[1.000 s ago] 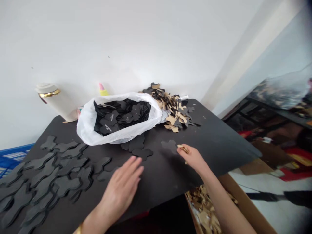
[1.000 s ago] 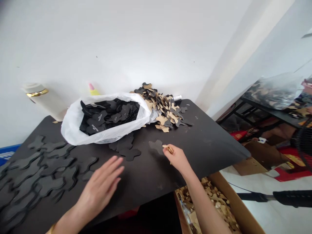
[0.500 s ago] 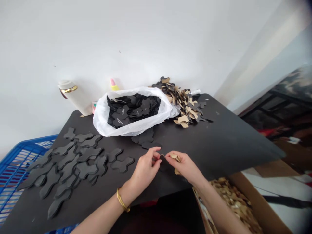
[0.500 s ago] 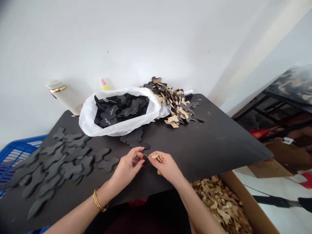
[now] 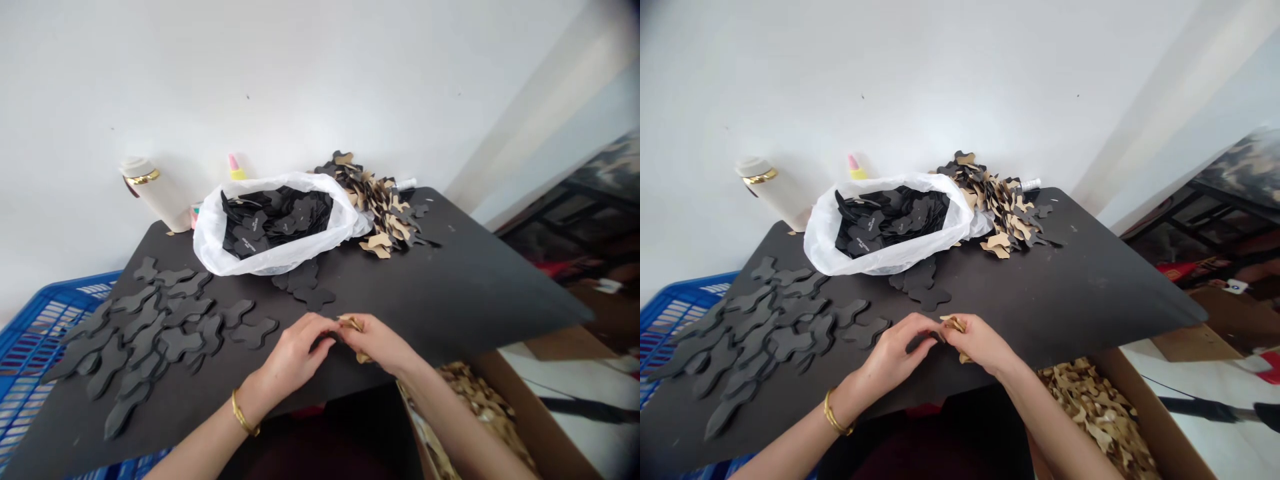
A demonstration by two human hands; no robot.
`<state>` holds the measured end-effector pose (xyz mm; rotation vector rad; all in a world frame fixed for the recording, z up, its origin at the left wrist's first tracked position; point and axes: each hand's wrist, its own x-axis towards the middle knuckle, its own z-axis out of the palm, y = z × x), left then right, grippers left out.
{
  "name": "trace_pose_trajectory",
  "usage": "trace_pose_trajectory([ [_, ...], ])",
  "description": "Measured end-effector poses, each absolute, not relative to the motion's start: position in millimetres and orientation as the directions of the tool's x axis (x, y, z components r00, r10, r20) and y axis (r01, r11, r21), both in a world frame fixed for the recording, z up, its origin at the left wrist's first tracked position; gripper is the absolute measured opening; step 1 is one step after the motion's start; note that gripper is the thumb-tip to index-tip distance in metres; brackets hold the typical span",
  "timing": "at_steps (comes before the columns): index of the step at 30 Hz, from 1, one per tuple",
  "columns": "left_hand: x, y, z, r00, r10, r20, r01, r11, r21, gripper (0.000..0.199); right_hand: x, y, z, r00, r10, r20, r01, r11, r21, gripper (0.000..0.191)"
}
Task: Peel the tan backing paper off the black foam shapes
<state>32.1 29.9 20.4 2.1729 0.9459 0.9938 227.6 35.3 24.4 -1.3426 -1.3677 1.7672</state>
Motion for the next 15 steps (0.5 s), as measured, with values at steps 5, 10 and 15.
trace_pose_trajectory([
  [5,30,11,13,0.432,0.763,0.481,0.323,-0.629,0.707,0.018,222,33,-2,-0.118,0.923,-0.367,0.032,-0.366,-0.93,0.019],
  [10,23,-6,9,0.356,0.769,0.531,0.276,-0.629,0.727,0.021,218,41,-10,0.02,0.857,-0.514,-0.449,-0.452,-0.771,0.014],
  [15,17,-9,6,0.182,0.919,0.349,0.184,-0.38,0.906,0.013,228,49,-7,0.051,0.886,-0.46,-0.664,-0.314,-0.678,0.024],
])
